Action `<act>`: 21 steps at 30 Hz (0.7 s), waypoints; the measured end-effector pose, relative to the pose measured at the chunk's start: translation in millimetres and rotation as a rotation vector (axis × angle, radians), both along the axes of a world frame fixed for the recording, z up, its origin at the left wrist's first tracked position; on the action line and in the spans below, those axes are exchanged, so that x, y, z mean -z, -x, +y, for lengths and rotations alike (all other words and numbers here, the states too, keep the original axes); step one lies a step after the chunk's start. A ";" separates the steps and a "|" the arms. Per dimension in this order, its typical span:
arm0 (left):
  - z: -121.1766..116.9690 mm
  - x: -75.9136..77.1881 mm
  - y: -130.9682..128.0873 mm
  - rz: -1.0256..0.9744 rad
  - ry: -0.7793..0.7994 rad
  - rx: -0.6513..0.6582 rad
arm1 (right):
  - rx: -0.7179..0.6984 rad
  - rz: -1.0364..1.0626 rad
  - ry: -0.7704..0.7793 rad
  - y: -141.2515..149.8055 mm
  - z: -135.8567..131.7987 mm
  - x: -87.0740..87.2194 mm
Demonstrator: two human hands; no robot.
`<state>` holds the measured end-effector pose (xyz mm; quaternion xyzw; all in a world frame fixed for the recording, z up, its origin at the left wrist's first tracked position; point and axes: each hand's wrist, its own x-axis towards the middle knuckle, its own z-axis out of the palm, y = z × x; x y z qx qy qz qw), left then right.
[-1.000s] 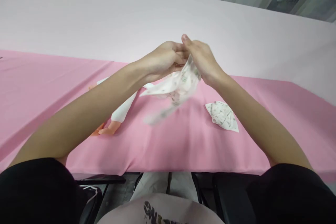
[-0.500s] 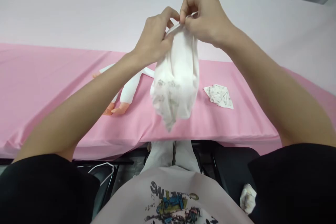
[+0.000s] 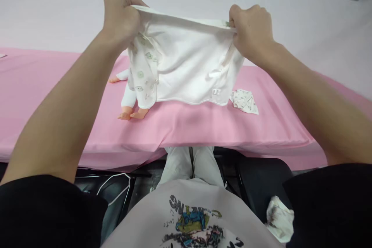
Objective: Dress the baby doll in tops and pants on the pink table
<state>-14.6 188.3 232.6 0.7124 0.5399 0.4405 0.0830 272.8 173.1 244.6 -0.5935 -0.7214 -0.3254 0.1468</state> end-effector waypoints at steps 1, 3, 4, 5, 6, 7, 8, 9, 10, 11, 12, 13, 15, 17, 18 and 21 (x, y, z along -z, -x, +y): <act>2.1 0.6 4.5 0.062 -0.040 -0.052 | -0.007 0.000 0.034 -4.6 -0.3 1.3; 7.1 6.3 10.1 0.275 -0.184 -0.191 | -0.046 0.009 0.095 -12.7 -1.1 4.7; 10.5 11.4 11.1 0.435 -0.220 -0.216 | -0.050 0.003 0.106 -16.2 -1.2 7.2; 14.7 17.8 11.0 0.599 -0.257 -0.243 | -0.046 -0.018 0.104 -19.2 -0.7 10.5; 19.4 25.3 10.1 0.755 -0.289 -0.262 | -0.031 -0.051 0.092 -22.1 0.5 14.7; 24.4 33.5 8.7 0.875 -0.311 -0.272 | -0.009 -0.091 0.079 -25.0 2.3 19.6; 29.0 41.7 7.1 0.944 -0.299 -0.262 | 0.008 -0.128 0.069 -28.1 4.8 25.3; 32.7 49.6 5.9 0.952 -0.244 -0.226 | 0.018 -0.150 0.066 -31.8 7.5 31.4; 35.3 56.7 5.5 0.906 -0.162 -0.176 | 0.014 -0.155 0.081 -36.1 10.0 37.6; 36.5 62.5 6.3 0.823 -0.065 -0.107 | -0.011 -0.144 0.122 -40.9 12.0 43.4; 36.3 66.8 8.5 0.721 0.040 -0.018 | -0.062 -0.103 0.176 -46.3 13.0 48.6; 34.9 69.7 12.2 0.618 0.147 0.087 | -0.134 -0.026 0.244 -52.2 13.0 52.6; 30.0 71.8 22.6 0.431 0.328 0.302 | -0.280 0.235 0.410 -64.5 10.5 56.6; 25.2 70.8 33.8 0.247 0.489 0.456 | -0.367 0.569 0.559 -76.4 7.8 55.7; 23.9 70.0 38.1 0.148 0.561 0.493 | -0.388 0.723 0.623 -81.4 7.7 54.2; 26.9 70.7 41.0 -0.106 0.698 0.485 | -0.418 1.045 0.829 -88.4 17.1 53.4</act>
